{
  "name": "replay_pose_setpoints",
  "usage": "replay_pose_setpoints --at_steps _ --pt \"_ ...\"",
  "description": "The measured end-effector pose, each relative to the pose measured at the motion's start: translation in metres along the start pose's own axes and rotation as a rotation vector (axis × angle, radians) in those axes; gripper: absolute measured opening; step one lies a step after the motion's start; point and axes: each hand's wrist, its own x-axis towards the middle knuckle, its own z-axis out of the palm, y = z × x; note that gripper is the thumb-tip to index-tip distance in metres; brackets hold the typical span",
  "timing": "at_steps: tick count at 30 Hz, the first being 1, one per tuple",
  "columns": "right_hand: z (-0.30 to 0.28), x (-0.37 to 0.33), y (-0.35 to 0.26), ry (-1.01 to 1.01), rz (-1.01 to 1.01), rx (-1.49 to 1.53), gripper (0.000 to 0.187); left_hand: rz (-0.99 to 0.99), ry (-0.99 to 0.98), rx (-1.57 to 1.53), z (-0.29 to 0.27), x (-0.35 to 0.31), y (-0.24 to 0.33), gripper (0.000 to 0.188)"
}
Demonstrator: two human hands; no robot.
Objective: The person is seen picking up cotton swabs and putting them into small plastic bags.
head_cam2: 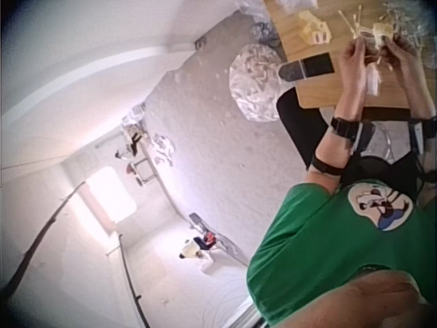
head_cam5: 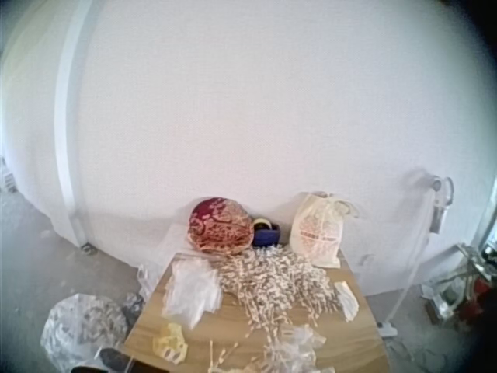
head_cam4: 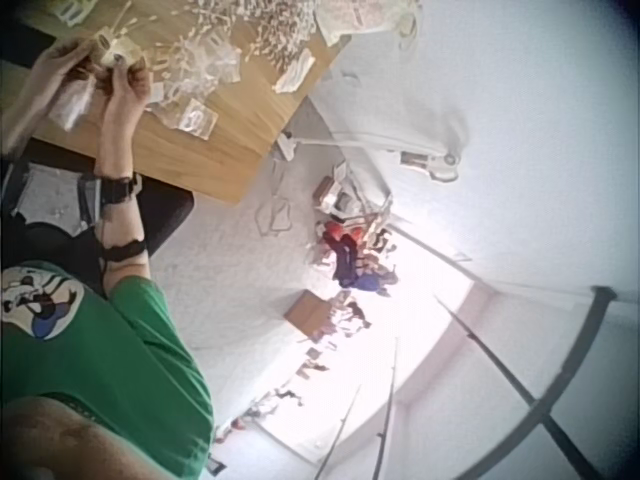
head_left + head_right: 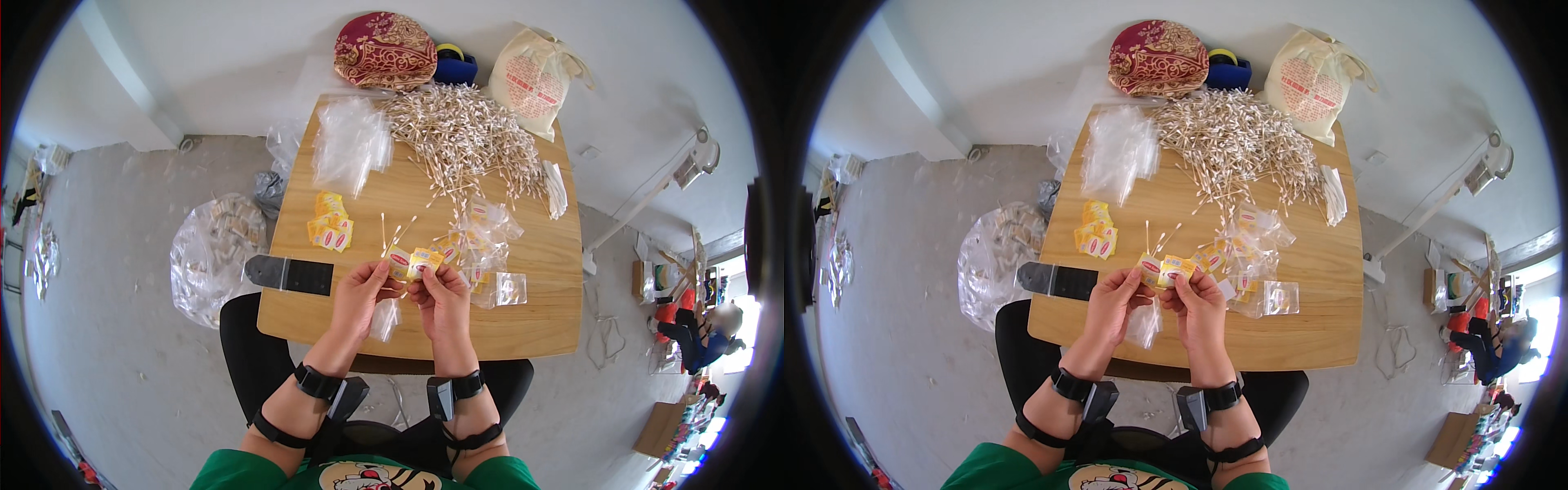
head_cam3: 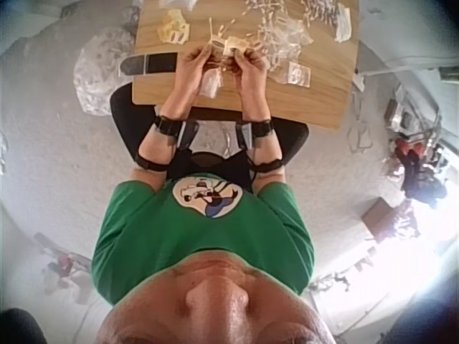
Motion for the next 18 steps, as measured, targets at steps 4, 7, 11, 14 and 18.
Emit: replay_pose_setpoints --at_steps 4,7,11,14,18 --pt "0.007 -0.006 -0.001 0.027 -0.006 0.011 0.003 0.053 0.009 0.020 -0.002 -0.006 0.000 0.025" --pt "0.012 -0.009 0.001 0.046 -0.009 0.039 0.001 0.070 0.003 -0.039 -0.005 -0.008 -0.003 0.025" --pt "0.014 -0.014 0.007 0.045 0.002 0.068 0.005 0.087 -0.026 -0.008 0.003 -0.016 -0.002 0.023" --pt "0.018 -0.018 0.007 -0.014 -0.063 -0.049 0.009 0.094 -0.023 0.025 0.006 -0.020 0.005 0.024" --pt "0.019 -0.023 0.007 -0.004 -0.140 -0.087 0.010 0.018 0.005 -0.086 0.005 -0.023 0.011 0.023"
